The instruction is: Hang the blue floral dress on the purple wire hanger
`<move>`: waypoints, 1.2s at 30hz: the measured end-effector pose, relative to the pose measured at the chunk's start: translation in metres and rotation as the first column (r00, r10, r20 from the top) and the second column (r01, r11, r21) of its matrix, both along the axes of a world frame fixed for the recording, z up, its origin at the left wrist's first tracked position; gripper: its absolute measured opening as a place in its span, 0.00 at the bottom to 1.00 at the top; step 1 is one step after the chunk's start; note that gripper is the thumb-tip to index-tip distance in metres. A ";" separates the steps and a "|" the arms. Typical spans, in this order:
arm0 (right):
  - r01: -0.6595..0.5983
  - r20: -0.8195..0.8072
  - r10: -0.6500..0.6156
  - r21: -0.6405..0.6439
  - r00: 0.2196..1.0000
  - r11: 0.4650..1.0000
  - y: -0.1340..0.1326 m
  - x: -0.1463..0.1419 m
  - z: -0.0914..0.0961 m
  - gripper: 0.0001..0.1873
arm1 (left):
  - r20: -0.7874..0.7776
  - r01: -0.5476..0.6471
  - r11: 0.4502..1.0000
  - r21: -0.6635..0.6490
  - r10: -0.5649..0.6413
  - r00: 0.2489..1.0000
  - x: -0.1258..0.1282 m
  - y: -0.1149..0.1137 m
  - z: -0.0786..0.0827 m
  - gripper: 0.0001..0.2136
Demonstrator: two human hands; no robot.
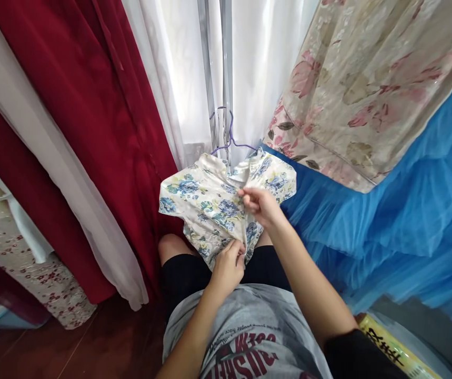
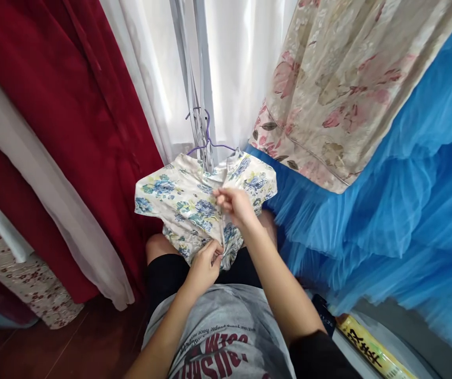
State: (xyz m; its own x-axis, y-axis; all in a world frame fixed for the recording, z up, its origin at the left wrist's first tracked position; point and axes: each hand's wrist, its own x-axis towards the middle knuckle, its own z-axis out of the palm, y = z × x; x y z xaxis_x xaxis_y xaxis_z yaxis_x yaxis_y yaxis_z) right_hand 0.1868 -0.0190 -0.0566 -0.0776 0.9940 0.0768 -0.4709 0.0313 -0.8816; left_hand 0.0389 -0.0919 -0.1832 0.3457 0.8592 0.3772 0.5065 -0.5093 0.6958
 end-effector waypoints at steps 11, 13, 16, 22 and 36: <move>0.040 0.027 -0.047 0.220 0.999 0.975 0.014 -0.006 0.043 0.08 | -0.287 0.114 0.991 0.064 -0.092 0.954 -0.012 0.028 0.031 0.12; 0.075 0.053 -0.091 0.249 0.994 0.966 0.005 -0.011 0.032 0.09 | -0.036 0.036 0.969 0.246 -0.028 0.999 -0.010 0.043 0.059 0.09; 0.089 0.097 -0.123 0.302 0.988 0.949 -0.006 -0.014 0.027 0.11 | 0.311 -0.155 0.860 0.486 -0.005 0.950 -0.005 0.062 0.116 0.12; 0.129 0.183 -0.234 0.453 0.955 0.882 -0.008 -0.010 0.037 0.14 | 0.086 -0.030 0.779 0.626 -0.031 0.996 -0.001 0.088 0.182 0.09; 0.257 0.304 -0.384 0.384 0.872 0.887 0.001 -0.023 -0.043 0.15 | 0.670 -0.455 0.783 0.423 0.068 0.739 -0.082 0.159 0.206 0.10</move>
State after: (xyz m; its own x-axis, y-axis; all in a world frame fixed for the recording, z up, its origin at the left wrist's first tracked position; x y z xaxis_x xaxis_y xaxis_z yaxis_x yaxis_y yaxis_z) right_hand 0.1642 -0.0176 -0.0993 0.1560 0.8916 0.4250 -0.0351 0.4350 -0.8997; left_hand -0.0427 0.0670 0.0225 -0.3228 0.4634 0.8253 0.2614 -0.7944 0.5483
